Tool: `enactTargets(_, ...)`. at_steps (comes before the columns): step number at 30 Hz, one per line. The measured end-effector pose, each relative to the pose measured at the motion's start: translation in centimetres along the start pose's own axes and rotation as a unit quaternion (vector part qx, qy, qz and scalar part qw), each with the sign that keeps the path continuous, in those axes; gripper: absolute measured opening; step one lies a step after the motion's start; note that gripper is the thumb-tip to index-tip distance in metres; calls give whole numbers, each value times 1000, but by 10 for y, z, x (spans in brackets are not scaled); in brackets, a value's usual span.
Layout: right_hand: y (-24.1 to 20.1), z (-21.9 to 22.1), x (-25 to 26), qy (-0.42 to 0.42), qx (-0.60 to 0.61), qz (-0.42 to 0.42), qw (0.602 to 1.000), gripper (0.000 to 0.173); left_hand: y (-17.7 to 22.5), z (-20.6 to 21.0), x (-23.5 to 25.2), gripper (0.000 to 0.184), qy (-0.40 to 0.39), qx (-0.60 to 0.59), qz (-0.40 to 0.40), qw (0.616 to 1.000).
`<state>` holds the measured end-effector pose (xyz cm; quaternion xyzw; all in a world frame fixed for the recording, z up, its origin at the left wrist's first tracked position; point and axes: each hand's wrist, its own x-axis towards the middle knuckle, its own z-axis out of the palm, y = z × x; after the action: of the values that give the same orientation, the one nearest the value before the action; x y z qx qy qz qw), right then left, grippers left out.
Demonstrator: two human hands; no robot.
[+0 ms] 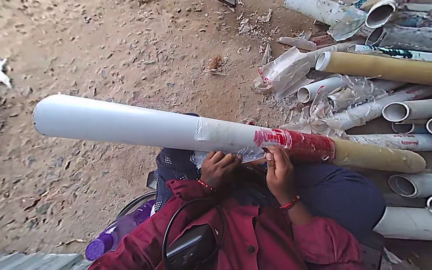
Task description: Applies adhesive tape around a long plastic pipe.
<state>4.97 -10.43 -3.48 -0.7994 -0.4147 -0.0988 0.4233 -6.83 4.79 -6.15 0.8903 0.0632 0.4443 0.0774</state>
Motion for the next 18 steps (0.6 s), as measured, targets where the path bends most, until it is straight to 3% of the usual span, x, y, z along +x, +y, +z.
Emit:
enactTargets(6,10,-11,-1,-23,27,-31,999,36,11,-6,8,18,-62,81,-52,993)
enactTargets(9,3,-14,2,10,-95,-102,990,28,9,-7,7,18,-59,38,-40,997)
enactTargets(12,-14,-14,8,-3,-220,-199,955,23,7,-6,4,21,-35,30,-30,998)
enactTargets(18,-22,-3,13,-52,-293,-278,913,19,4,-3,5,23,-21,15,-18,1000)
